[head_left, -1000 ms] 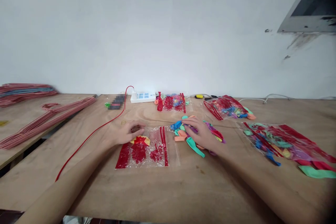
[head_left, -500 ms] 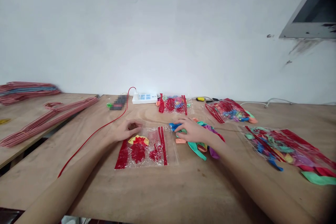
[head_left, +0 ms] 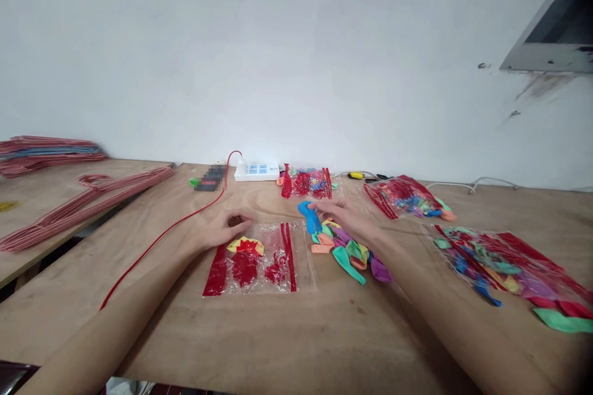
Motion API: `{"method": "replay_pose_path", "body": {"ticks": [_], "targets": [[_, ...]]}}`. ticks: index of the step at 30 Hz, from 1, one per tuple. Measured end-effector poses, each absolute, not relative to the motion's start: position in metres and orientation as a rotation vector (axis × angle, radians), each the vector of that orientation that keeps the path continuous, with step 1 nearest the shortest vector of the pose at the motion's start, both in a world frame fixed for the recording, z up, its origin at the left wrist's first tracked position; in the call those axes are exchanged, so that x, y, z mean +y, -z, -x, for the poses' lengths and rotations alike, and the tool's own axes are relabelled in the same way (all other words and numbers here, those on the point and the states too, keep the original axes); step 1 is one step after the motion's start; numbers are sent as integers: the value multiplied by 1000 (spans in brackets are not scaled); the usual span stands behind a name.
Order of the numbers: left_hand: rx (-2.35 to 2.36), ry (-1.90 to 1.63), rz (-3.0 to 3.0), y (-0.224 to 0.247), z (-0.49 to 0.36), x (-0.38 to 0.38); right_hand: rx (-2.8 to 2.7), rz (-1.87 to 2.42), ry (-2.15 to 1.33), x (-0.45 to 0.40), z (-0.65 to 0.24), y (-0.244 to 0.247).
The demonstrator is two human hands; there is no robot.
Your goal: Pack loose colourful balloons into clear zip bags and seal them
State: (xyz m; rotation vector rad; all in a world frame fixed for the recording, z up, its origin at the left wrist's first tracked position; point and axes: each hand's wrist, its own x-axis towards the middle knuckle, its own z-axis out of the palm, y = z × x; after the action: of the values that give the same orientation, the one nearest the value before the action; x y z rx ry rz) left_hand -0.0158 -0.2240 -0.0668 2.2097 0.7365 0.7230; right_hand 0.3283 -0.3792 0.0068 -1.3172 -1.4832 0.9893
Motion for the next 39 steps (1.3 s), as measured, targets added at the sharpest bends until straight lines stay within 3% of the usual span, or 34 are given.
{"method": "replay_pose_path", "body": {"ticks": [4,8,14,23,28,39], "targets": [[754,-725,-2169,72,16,-223,-1311,1375,-1484,-379,-317,1],[765,-760,-2142,76,14,-223,-1104,1497,-1698,-374,-303,21],[745,-752,-2188,75,8,-234,-805,946,-2026,-374,-259,25],[756,-739,-2222,68,6,-241,-821,899,-2087,-387,-254,17],[721,-730,-2230,70,4,-239,-926,1170,-1757,-410,-301,18],[746,-715,-2243,76,6,-236,-1734,1594,-292,-452,-382,34]]}}
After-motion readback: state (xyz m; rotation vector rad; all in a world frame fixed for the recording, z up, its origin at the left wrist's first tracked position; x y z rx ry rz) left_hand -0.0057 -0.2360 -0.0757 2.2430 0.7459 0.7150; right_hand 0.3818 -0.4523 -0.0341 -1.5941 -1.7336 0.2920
